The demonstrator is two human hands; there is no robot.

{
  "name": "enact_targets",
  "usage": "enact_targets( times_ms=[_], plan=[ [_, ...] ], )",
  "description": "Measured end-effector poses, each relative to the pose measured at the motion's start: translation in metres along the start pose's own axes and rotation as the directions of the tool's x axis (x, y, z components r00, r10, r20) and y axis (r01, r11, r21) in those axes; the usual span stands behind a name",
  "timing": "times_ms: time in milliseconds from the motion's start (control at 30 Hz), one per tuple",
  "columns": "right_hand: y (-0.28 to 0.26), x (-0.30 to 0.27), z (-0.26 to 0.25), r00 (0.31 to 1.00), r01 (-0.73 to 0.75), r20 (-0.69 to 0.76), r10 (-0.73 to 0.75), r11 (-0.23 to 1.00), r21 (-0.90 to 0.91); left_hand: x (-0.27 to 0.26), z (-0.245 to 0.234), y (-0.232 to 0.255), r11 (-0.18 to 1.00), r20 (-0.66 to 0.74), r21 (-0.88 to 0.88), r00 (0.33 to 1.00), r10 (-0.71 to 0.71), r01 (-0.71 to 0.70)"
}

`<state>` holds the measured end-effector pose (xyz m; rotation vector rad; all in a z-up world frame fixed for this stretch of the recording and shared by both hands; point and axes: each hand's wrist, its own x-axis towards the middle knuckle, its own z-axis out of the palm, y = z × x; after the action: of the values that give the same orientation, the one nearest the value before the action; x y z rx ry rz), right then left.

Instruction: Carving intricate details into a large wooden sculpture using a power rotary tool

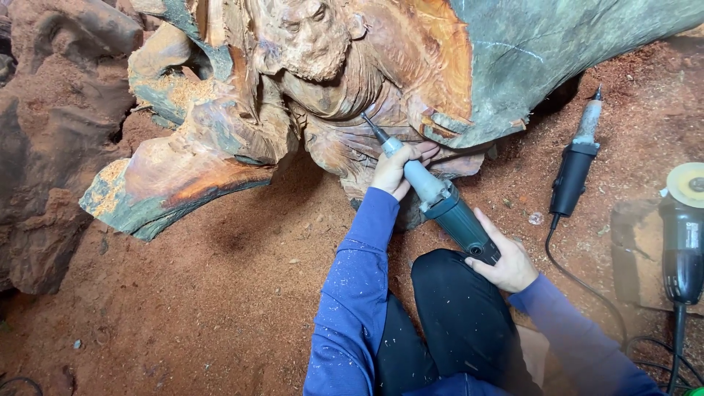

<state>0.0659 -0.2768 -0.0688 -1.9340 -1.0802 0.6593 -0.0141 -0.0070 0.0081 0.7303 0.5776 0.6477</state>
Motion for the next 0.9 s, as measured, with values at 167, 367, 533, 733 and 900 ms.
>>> enact_targets(
  times_ms=[167,367,533,733,900],
  plan=[
    [-0.001,-0.001,0.002,0.999,0.020,-0.032,-0.019,1.000,0.002,0.008,-0.006,-0.005,1.000,-0.006,0.028,1.000,0.013,-0.013],
    [0.013,-0.023,0.005,0.985,0.148,-0.102,-0.139,0.985,0.088,-0.008,0.009,-0.003,0.980,0.004,0.183,0.997,0.075,-0.074],
    [0.017,-0.054,-0.006,0.949,0.311,-0.043,-0.311,0.911,0.271,-0.037,0.047,0.021,0.995,0.020,0.051,0.996,0.090,-0.091],
    [-0.037,-0.056,-0.017,0.920,0.387,-0.175,-0.351,0.882,0.268,-0.037,0.065,0.047,0.982,0.057,0.071,0.984,0.169,-0.173],
    [-0.050,-0.053,-0.026,0.933,0.355,-0.170,-0.317,0.888,0.293,-0.028,0.063,0.053,0.996,0.006,0.026,0.996,0.091,-0.091]
  ],
)
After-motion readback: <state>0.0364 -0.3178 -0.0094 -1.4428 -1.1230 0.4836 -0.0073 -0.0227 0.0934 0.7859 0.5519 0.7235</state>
